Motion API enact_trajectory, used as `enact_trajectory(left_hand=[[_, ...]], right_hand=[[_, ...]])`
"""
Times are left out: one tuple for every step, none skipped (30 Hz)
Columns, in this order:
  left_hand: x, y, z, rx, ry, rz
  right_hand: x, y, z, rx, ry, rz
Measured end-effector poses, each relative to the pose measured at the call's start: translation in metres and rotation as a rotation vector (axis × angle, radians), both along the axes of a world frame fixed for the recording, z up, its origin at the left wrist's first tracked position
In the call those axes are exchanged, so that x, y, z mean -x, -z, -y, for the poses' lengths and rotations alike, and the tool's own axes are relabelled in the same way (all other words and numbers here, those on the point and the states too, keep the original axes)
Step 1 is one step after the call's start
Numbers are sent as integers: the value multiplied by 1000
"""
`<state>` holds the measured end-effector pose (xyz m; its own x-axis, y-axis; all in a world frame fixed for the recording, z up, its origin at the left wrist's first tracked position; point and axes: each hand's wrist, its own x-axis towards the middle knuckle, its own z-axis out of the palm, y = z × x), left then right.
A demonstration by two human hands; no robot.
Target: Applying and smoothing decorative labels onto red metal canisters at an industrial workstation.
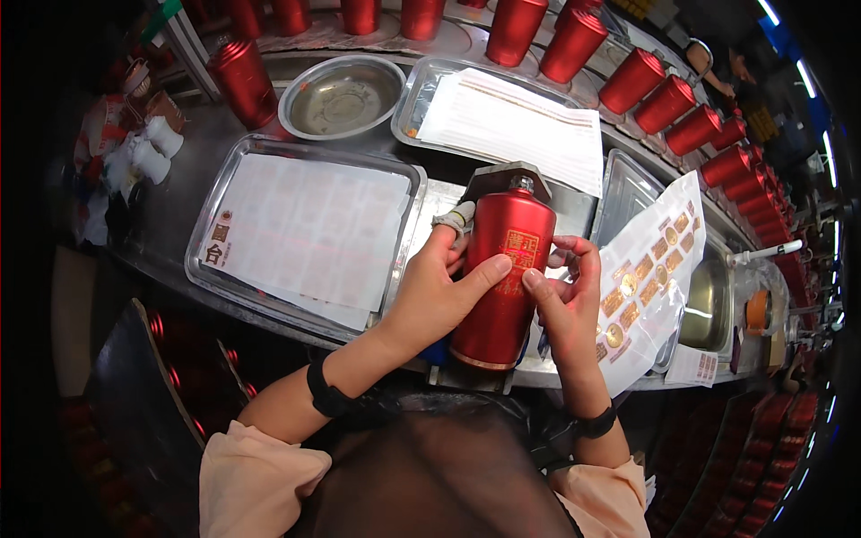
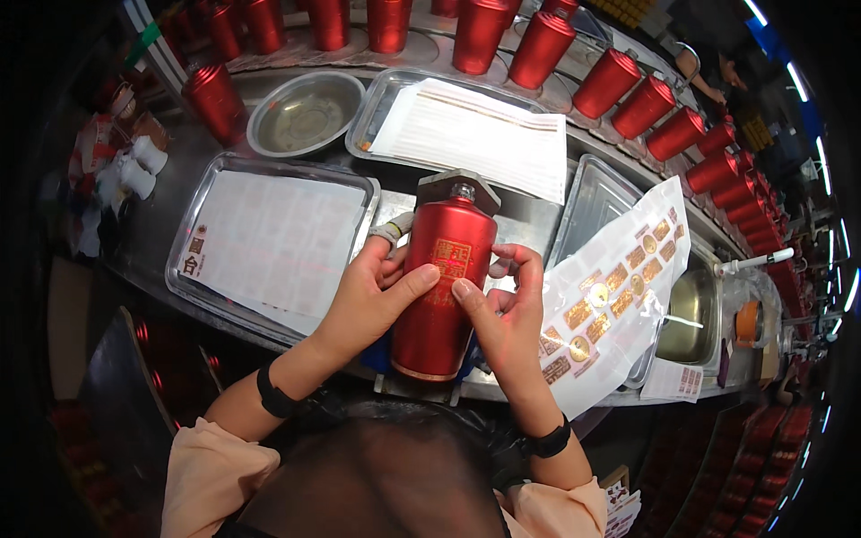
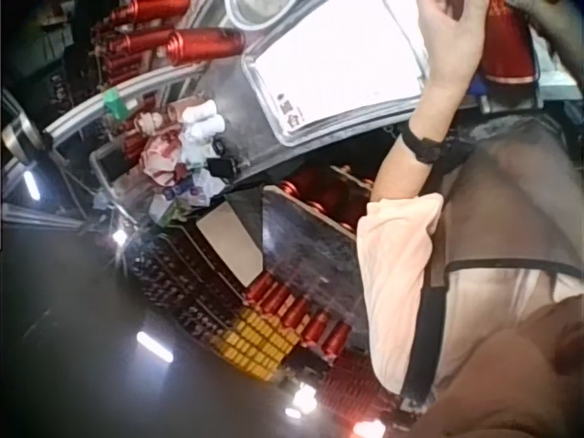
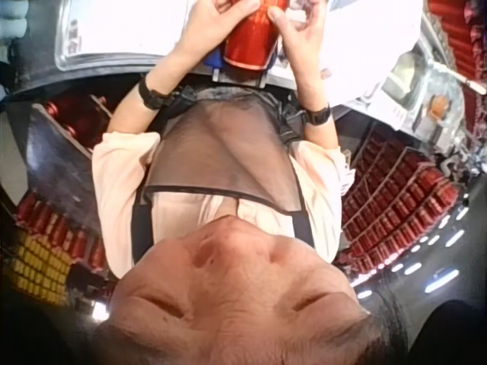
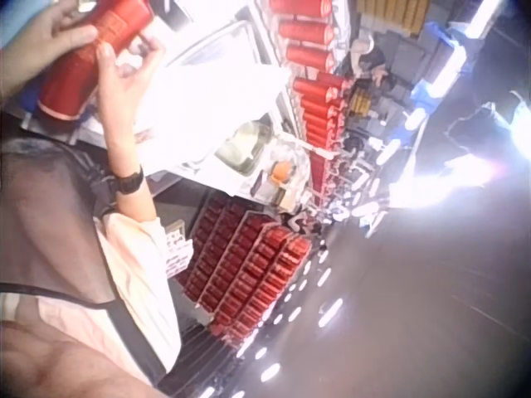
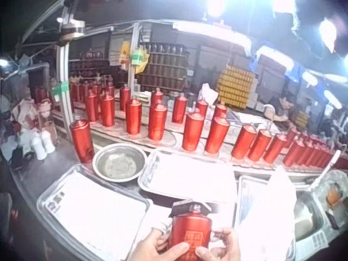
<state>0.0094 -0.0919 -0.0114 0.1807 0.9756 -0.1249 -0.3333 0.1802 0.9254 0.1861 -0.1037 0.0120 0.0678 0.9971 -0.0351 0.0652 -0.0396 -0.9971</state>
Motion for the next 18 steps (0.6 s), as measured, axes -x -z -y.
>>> enact_trajectory(left_hand=[[1,2,1,-8,-9,1],[1,3,1,-17,-17,3],[2,3,2,-22,-23,9],[2,3,3,-53,-30,-64],[3,3,5,-83,-36,-138],[3,3,6,-88,-40,-133],[3,4,6,-73,-30,-125],[3,3,5,-62,-17,-118],[3,3,5,-72,-18,-113],[4,2,6,-66,-15,-122],[4,2,6,-62,-12,-132],[4,4,6,-73,-11,-129],[3,5,6,-88,-21,-109],[3,5,7,-99,-27,-90],[3,5,7,-107,-23,-89],[2,4,7,-101,-19,-105],[2,3,8,-94,-20,-122],[2,4,7,-99,-20,-123]], right_hand=[[0,-2,1,24,-13,7],[-1,-4,1,48,-25,14],[-3,0,2,27,-42,32],[-3,0,2,22,-47,39],[-3,-1,3,18,-47,75],[-2,-1,5,14,-46,110],[-3,1,5,4,-44,113],[-3,-1,5,-5,-44,119],[-4,-4,5,27,-48,69],[-5,-6,5,59,-51,18],[-7,-3,3,77,-44,-45],[-10,-4,-1,66,-43,-42],[-13,-5,-4,132,-43,-87],[-15,-6,-5,200,-40,-134],[-15,-7,-8,195,-44,-150],[-12,-6,-10,187,-41,-150],[-7,-5,-12,143,-22,-105],[-4,-3,-14,100,-3,-61]])
